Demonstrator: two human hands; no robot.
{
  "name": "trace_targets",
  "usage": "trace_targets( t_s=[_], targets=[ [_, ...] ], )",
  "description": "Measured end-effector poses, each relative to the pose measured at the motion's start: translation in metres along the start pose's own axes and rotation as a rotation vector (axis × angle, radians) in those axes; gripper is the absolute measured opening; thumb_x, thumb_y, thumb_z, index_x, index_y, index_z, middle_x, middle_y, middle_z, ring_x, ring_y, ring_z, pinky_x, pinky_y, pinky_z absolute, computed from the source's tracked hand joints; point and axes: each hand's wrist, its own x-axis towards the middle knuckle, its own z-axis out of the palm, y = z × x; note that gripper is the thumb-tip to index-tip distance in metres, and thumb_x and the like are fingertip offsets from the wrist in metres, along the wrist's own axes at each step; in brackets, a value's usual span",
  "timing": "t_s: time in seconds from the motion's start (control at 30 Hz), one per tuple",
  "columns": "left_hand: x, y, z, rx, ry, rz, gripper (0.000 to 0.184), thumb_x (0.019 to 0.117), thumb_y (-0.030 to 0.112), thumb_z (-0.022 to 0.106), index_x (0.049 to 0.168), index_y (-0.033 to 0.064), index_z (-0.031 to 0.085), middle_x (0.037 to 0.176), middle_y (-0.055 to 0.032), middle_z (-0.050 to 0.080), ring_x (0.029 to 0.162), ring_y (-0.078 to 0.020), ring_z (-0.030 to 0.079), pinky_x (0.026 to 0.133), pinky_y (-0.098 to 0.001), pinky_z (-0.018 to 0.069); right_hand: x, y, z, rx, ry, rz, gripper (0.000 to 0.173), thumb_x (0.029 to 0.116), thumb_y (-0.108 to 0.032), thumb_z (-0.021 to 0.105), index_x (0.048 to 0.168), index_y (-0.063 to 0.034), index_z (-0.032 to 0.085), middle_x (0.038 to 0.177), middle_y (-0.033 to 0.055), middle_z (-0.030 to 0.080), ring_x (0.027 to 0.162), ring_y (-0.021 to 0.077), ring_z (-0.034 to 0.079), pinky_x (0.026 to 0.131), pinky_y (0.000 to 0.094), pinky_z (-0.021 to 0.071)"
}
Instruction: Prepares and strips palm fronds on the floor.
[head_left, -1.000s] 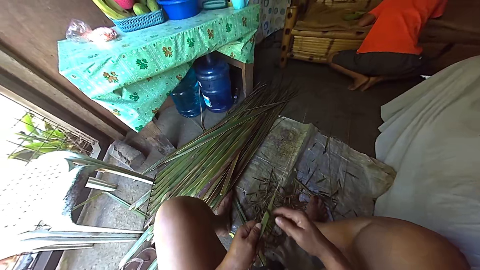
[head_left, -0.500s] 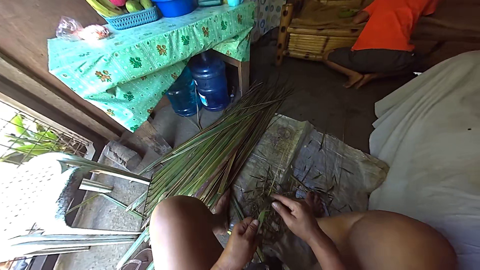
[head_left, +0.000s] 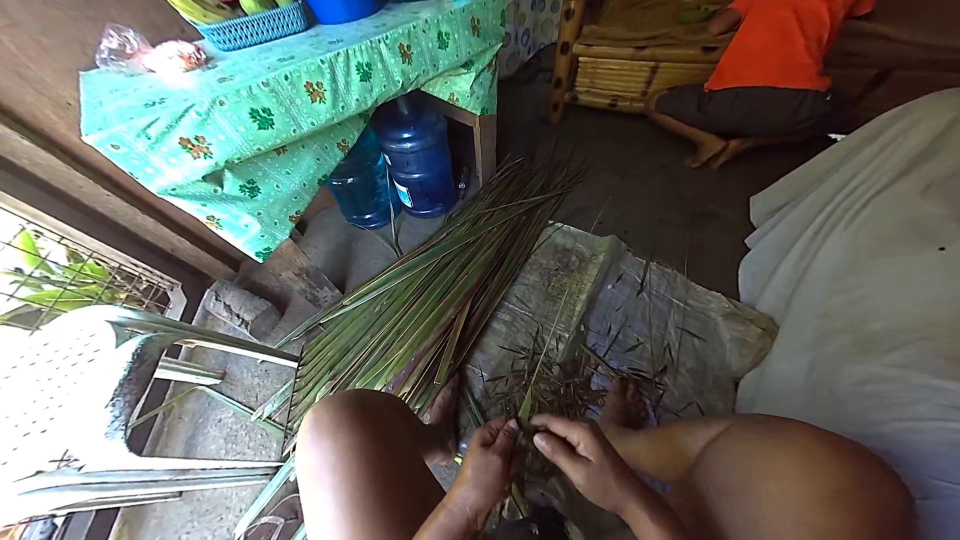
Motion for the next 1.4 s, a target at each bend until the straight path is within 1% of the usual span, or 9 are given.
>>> trace_targets(
  t_s=[0.13, 0.33, 0.57, 0.63, 0.73, 0.9, 1.03, 1.17, 1.4],
  targets=[
    [0.002, -0.001, 0.0, 0.022, 0.045, 0.032, 0.031, 0.1114, 0.013, 0.033, 0.091, 0.0089, 0.056, 0.055, 0.0068, 0.042, 0.04, 0.0004, 0.033, 0.039, -0.0152, 0.0287, -0.002, -0.002, 0.002, -0.259, 0.03, -0.153, 0.037, 0.1008, -0.034, 0.052, 0.103, -0.0055, 0.076, 0.082, 0.0072, 0.073, 0.07, 0.0147, 0.069, 0.064, 0.0351, 0.0567],
    [0.005, 0.002, 0.0, 0.059, 0.111, 0.049, 0.031, 0.1117, 0.015, 0.036, 0.089, 0.0095, 0.056, 0.056, 0.0063, 0.044, 0.042, -0.001, 0.035, 0.04, -0.0171, 0.0304, -0.005, 0.002, 0.019, -0.392, 0.091, -0.232, 0.044, 0.102, -0.042, 0.046, 0.083, -0.0085, 0.068, 0.062, 0.0041, 0.059, 0.053, 0.0158, 0.058, 0.047, 0.0338, 0.0464],
    [-0.002, -0.004, 0.0, 0.026, 0.06, -0.014, 0.031, 0.1126, 0.017, 0.035, 0.089, 0.0089, 0.053, 0.054, 0.0061, 0.039, 0.04, -0.0011, 0.031, 0.038, -0.0161, 0.0271, 0.008, 0.015, 0.0, -0.409, 0.238, -0.024, 0.041, 0.1005, -0.036, 0.048, 0.094, -0.0044, 0.074, 0.067, 0.0079, 0.065, 0.059, 0.0203, 0.064, 0.055, 0.0421, 0.0527],
    [0.0, -0.006, -0.002, 0.03, 0.074, -0.003, 0.031, 0.1125, 0.018, 0.036, 0.089, 0.009, 0.053, 0.055, 0.0059, 0.039, 0.04, -0.0014, 0.032, 0.038, -0.0164, 0.0273, 0.006, 0.008, 0.001, -0.333, 0.173, -0.042, 0.04, 0.1007, -0.037, 0.047, 0.087, -0.006, 0.069, 0.062, 0.004, 0.057, 0.055, 0.0147, 0.056, 0.051, 0.0354, 0.0467],
    [0.004, -0.007, -0.001, 0.044, 0.114, 0.034, 0.03, 0.1118, 0.015, 0.036, 0.09, 0.0085, 0.055, 0.057, 0.0054, 0.044, 0.042, -0.0017, 0.035, 0.04, -0.0174, 0.0301, -0.002, -0.006, 0.015, -0.255, 0.03, -0.086, 0.042, 0.1025, -0.038, 0.048, 0.086, -0.0054, 0.068, 0.063, 0.0055, 0.058, 0.056, 0.0162, 0.058, 0.052, 0.0367, 0.0478],
    [0.002, -0.004, -0.003, 0.074, 0.112, 0.053, 0.028, 0.1114, 0.014, 0.037, 0.092, 0.0081, 0.055, 0.058, 0.0062, 0.041, 0.043, -0.0015, 0.034, 0.042, -0.0172, 0.0308, 0.005, 0.007, 0.02, -0.428, 0.157, -0.115, 0.045, 0.1018, -0.041, 0.046, 0.081, -0.0065, 0.067, 0.06, 0.0056, 0.057, 0.052, 0.0193, 0.058, 0.047, 0.0386, 0.047],
    [-0.002, -0.005, -0.002, 0.067, 0.064, 0.011, 0.027, 0.1119, 0.017, 0.038, 0.089, 0.01, 0.052, 0.058, 0.0064, 0.04, 0.043, -0.0011, 0.033, 0.041, -0.0165, 0.0294, 0.017, 0.014, 0.003, -0.381, 0.22, 0.044, 0.039, 0.0989, -0.031, 0.048, 0.094, -0.0018, 0.072, 0.065, 0.0099, 0.062, 0.058, 0.0246, 0.062, 0.054, 0.0472, 0.0501],
    [-0.001, -0.004, -0.004, 0.072, 0.049, 0.024, 0.028, 0.1122, 0.018, 0.036, 0.093, 0.0087, 0.054, 0.058, 0.0063, 0.041, 0.043, -0.0011, 0.034, 0.04, -0.017, 0.0302, 0.008, 0.008, 0.007, -0.174, 0.068, -0.016, 0.043, 0.1012, -0.04, 0.048, 0.088, -0.0044, 0.069, 0.061, 0.0023, 0.054, 0.053, 0.0121, 0.052, 0.051, 0.034, 0.0451],
    [0.001, -0.003, -0.002, 0.032, 0.042, 0.042, 0.027, 0.1119, 0.017, 0.037, 0.094, 0.0087, 0.055, 0.057, 0.0064, 0.042, 0.042, -0.0006, 0.033, 0.04, -0.0165, 0.0293, 0.011, 0.012, 0.011, -0.336, 0.086, -0.07, 0.044, 0.1005, -0.041, 0.048, 0.084, -0.0057, 0.068, 0.061, 0.006, 0.057, 0.055, 0.0182, 0.058, 0.051, 0.0388, 0.0473]
  ],
)
